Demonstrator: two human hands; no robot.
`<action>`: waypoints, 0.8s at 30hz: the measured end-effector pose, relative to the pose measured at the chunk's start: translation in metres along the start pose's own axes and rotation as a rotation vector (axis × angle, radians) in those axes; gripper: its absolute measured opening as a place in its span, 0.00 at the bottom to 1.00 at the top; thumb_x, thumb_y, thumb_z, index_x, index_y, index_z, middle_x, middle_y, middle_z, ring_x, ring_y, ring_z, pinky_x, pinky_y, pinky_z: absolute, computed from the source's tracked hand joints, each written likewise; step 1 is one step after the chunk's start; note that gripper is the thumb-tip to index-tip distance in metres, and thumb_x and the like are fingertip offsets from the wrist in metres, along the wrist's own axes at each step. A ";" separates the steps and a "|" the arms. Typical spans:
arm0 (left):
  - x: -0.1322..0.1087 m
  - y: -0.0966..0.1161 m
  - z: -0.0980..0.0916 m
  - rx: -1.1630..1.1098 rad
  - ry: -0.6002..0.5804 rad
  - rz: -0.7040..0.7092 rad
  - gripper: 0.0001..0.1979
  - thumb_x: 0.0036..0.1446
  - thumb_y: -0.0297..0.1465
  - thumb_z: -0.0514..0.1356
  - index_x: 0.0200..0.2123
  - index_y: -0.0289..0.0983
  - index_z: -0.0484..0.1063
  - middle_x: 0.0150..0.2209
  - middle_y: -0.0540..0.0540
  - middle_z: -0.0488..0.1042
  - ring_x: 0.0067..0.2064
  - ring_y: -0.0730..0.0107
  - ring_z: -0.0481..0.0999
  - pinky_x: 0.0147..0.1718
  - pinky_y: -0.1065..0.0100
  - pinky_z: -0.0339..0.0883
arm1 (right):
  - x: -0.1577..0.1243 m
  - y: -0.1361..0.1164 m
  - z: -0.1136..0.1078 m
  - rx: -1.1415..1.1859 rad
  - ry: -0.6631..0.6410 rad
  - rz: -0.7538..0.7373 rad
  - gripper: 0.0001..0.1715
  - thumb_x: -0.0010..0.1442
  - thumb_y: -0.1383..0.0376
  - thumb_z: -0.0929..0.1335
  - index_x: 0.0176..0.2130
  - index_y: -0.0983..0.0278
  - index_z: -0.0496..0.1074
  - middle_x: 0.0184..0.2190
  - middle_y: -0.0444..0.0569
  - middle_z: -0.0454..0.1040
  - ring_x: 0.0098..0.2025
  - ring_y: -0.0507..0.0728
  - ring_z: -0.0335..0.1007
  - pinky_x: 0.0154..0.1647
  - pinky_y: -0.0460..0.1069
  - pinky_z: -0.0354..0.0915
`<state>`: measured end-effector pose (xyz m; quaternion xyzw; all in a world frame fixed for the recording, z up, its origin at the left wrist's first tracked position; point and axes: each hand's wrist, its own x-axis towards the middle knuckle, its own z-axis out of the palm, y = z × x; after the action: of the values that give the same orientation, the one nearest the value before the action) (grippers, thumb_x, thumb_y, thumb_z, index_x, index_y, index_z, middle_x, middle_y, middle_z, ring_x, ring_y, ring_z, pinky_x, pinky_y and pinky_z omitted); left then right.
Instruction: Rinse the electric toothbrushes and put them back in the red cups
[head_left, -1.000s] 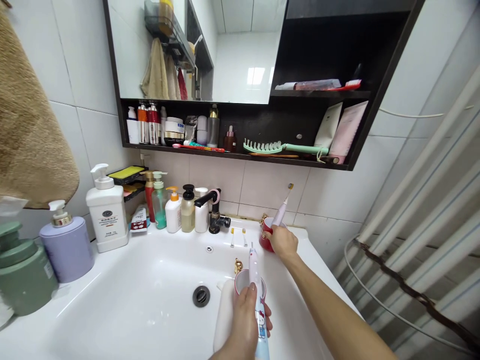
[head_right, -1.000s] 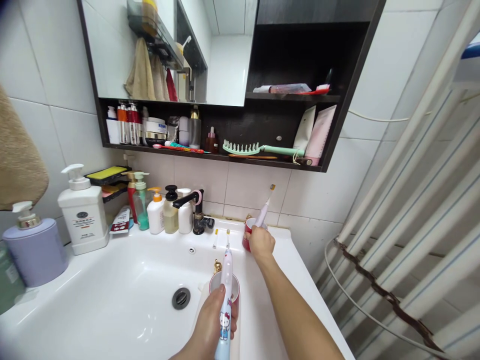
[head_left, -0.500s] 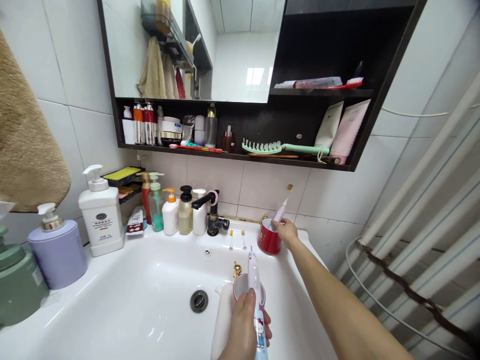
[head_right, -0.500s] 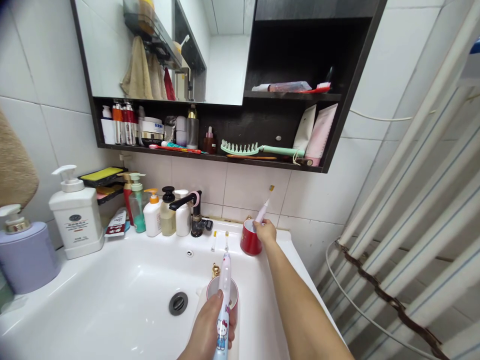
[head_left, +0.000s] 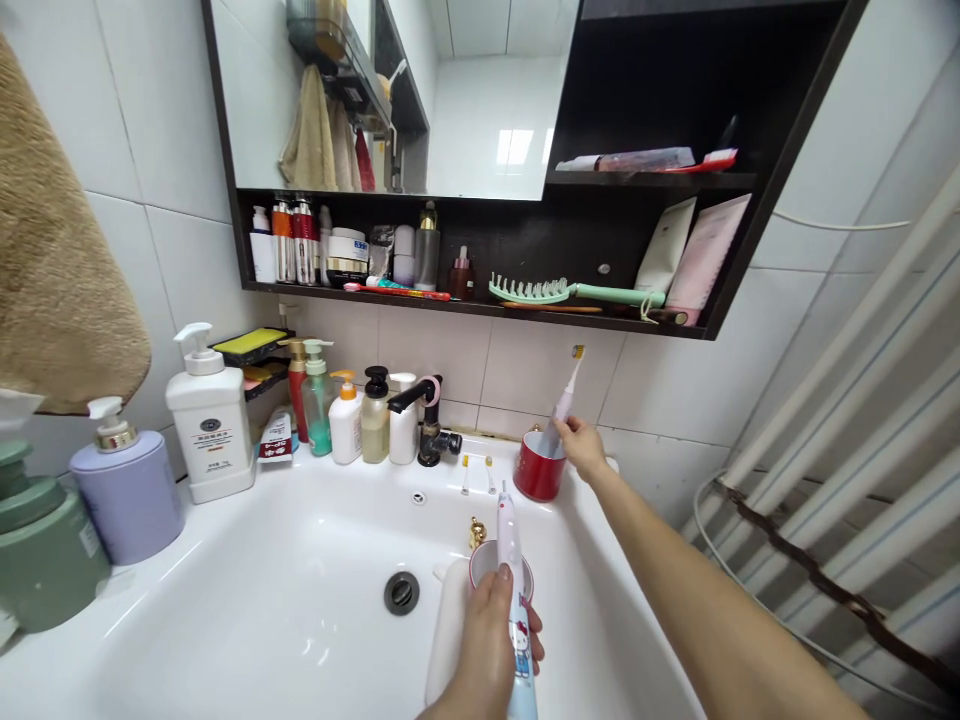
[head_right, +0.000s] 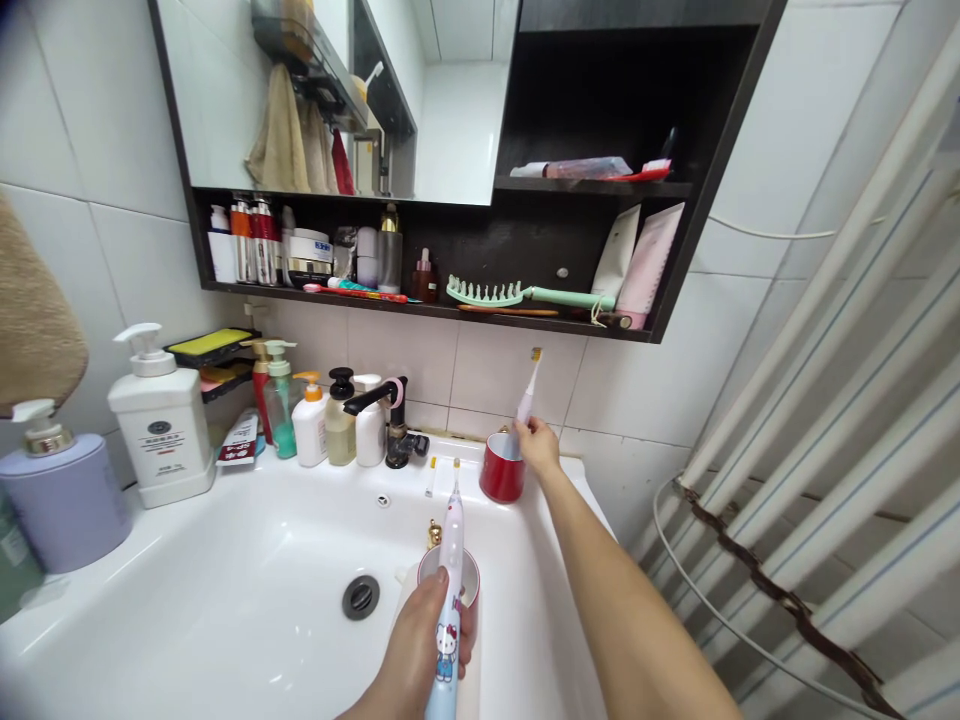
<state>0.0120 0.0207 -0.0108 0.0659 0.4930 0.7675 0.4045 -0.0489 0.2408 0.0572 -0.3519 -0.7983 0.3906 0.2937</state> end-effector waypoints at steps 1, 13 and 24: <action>-0.001 0.001 0.000 0.007 -0.003 0.005 0.21 0.39 0.48 0.48 0.24 0.35 0.55 0.16 0.53 0.60 0.14 0.80 0.57 0.15 0.74 0.46 | 0.001 -0.002 -0.003 0.013 -0.067 -0.024 0.15 0.52 0.63 0.58 0.40 0.66 0.60 0.40 0.48 0.63 0.37 0.53 0.62 0.36 0.52 0.60; 0.005 -0.001 -0.001 -0.034 0.031 -0.023 0.22 0.38 0.49 0.47 0.25 0.35 0.54 0.16 0.53 0.60 0.14 0.81 0.57 0.15 0.74 0.46 | 0.007 0.002 0.007 -0.029 -0.231 -0.058 0.15 0.52 0.63 0.58 0.40 0.66 0.60 0.39 0.48 0.63 0.37 0.52 0.62 0.35 0.52 0.61; 0.001 0.001 -0.002 -0.078 0.014 0.075 0.19 0.36 0.44 0.54 0.26 0.34 0.57 0.22 0.50 0.62 0.19 0.80 0.60 0.18 0.74 0.48 | -0.060 -0.004 0.072 -0.215 -0.272 -0.176 0.13 0.52 0.63 0.59 0.38 0.66 0.62 0.38 0.48 0.64 0.37 0.52 0.62 0.36 0.52 0.60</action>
<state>0.0098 0.0196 -0.0108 0.0631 0.4627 0.8012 0.3742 -0.0688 0.1615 0.0113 -0.2540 -0.8954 0.3200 0.1769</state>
